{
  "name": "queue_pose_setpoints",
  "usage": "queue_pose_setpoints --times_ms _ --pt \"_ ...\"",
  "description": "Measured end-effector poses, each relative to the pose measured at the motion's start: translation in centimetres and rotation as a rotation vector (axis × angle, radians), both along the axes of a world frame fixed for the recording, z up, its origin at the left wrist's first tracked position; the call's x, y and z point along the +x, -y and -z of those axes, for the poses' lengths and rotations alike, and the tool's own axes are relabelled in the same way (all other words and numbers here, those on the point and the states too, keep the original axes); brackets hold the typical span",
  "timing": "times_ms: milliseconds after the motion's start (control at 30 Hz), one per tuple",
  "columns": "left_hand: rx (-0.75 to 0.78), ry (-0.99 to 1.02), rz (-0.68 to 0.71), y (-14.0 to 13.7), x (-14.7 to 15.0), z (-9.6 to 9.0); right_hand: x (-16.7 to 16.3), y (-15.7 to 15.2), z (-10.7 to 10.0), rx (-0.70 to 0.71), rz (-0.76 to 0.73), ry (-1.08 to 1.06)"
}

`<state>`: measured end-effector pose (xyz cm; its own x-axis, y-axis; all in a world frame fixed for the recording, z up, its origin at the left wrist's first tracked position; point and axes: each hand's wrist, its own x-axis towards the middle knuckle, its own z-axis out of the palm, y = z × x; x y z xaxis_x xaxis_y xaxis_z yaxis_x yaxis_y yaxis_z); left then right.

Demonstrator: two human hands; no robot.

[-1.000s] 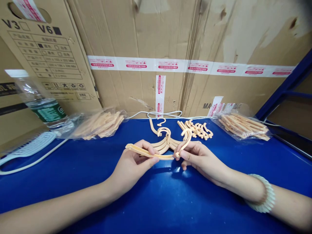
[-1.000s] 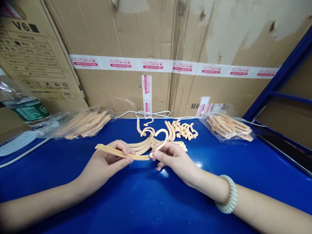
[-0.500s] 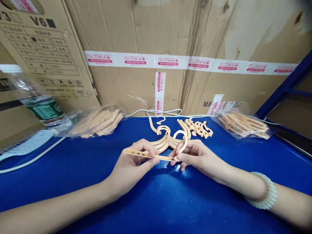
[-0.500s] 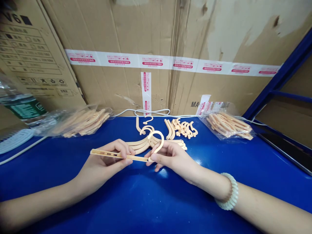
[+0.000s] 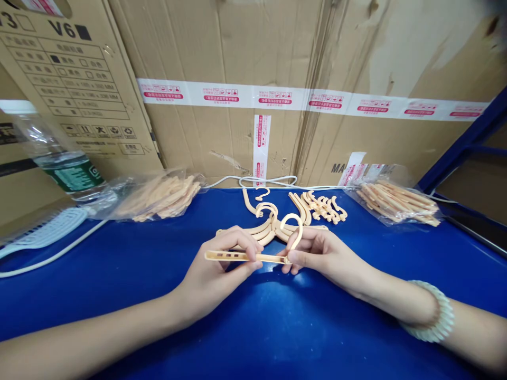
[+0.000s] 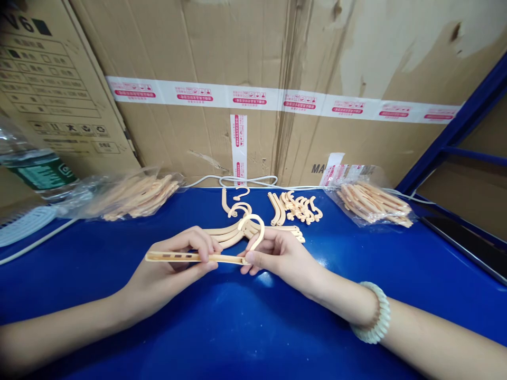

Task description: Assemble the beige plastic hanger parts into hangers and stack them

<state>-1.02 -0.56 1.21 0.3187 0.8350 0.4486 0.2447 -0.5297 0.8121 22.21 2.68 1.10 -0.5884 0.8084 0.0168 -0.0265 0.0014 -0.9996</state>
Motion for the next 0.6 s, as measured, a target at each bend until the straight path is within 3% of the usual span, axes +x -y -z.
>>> queue_pose_setpoints --times_ms 467,600 --pt "-0.103 0.056 0.005 -0.02 0.37 -0.04 -0.19 0.48 -0.14 0.043 0.063 0.040" --pt "-0.193 0.080 0.025 0.16 0.49 -0.07 -0.27 0.67 -0.14 0.048 0.080 0.045"
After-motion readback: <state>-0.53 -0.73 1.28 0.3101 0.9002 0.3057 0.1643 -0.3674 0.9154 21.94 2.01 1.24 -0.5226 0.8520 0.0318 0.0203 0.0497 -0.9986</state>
